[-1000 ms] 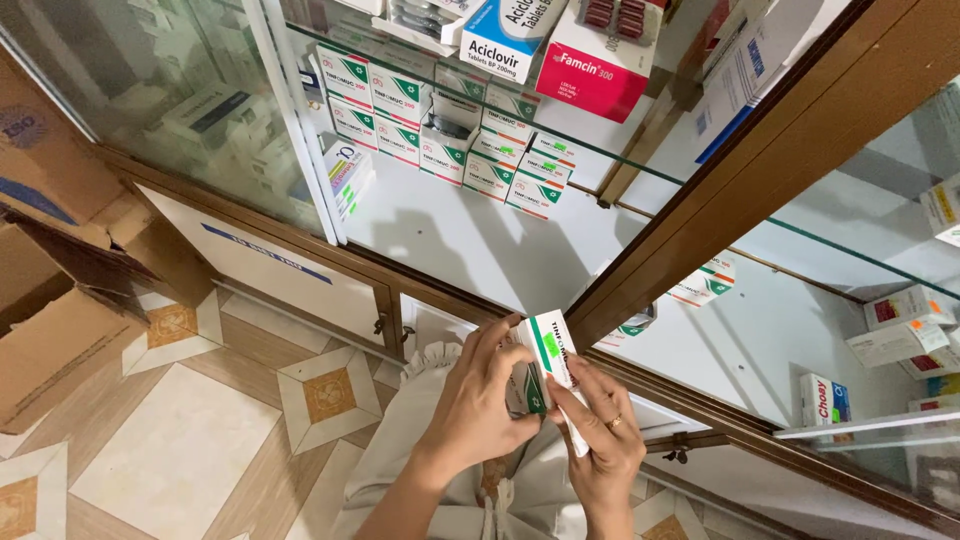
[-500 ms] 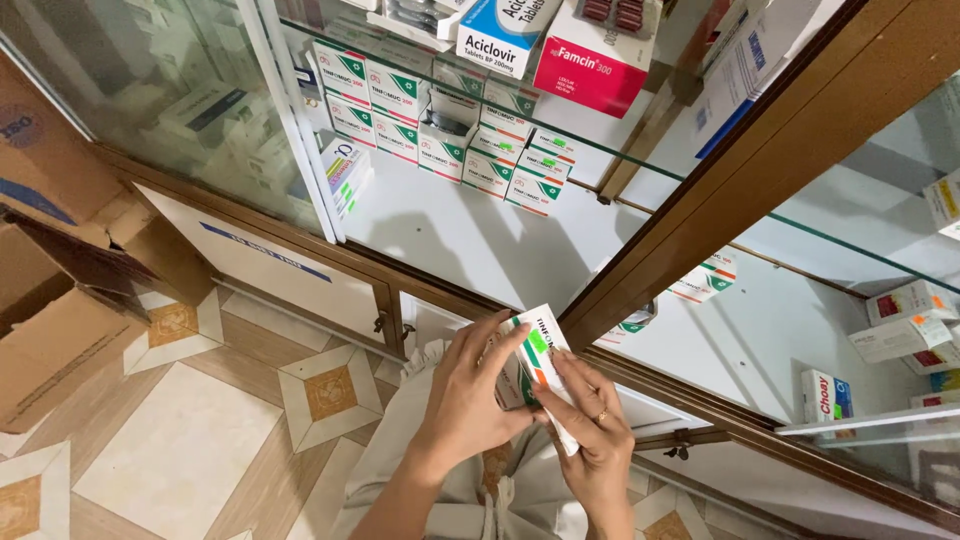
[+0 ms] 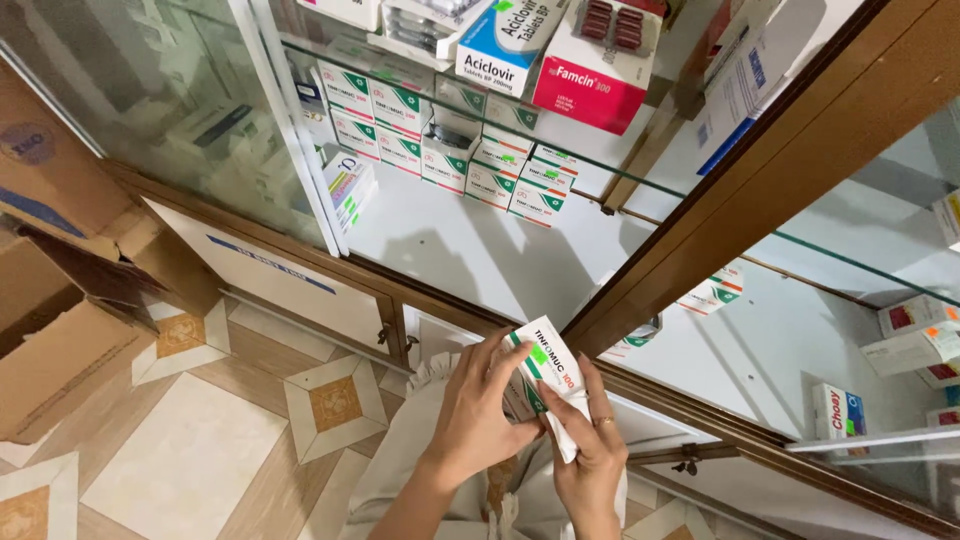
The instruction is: The person sits on the floor in a pharmacy and wipes the exterior of several medicine boxes with a white cloth. They open the boxes to wipe the inside and remove the instruction leaflets to clean them as well.
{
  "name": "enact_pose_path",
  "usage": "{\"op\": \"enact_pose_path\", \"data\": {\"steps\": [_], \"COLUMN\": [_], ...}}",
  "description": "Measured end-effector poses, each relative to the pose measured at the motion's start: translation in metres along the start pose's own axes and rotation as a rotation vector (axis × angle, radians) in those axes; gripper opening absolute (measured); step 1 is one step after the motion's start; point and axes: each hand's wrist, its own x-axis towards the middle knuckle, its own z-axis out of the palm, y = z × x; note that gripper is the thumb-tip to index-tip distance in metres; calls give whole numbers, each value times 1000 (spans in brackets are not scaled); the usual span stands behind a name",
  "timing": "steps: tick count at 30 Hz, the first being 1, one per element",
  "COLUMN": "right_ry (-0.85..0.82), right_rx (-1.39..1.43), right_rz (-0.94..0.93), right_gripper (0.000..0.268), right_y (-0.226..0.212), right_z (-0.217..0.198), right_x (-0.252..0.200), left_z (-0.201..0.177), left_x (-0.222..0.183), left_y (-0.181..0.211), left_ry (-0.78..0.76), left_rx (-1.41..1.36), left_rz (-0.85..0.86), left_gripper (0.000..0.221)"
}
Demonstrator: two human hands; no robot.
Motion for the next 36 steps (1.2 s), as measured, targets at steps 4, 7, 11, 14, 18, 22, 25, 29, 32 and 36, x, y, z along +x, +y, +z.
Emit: {"op": "enact_pose_path", "data": {"steps": [4,7,11,14,18,22,25,29,32,36], "right_ry": [6,18,80,109,119,84,-59,-253,-259,-419], "right_rx": [37,41,304,385,448,440,365,262,378,379], "right_rz": [16,67,217,318,502,446,362,187,-26,487], "right_gripper": [49,42,32,30,30,30,38,51,57,75], "right_y": [3,14,47,72,88,123,194,319,453,517], "right_z": [6,10,14,21,24,27,38,70,134,136], "right_x": [4,5,0,-6,-6,-20,-42,-78,-134,-151], "left_z": [9,19,31,46,67,106,137,179,209,232], "left_x": [2,5,16,43,118,220,278,325,335,338], "left_y": [-9,-23,-51,-89,-114,-128,-142,-183,-217,-232], "left_ry": [-27,-15,150,216,309,302,464,302,401,197], "left_rx": [32,21,5,-91,-278,-246,157,72,352,192], "left_rz": [-53,-106,-190,-306,-249,-283,240,50,270,-131], "left_gripper": [91,90,89,95,96,96,64,55,44,42]}}
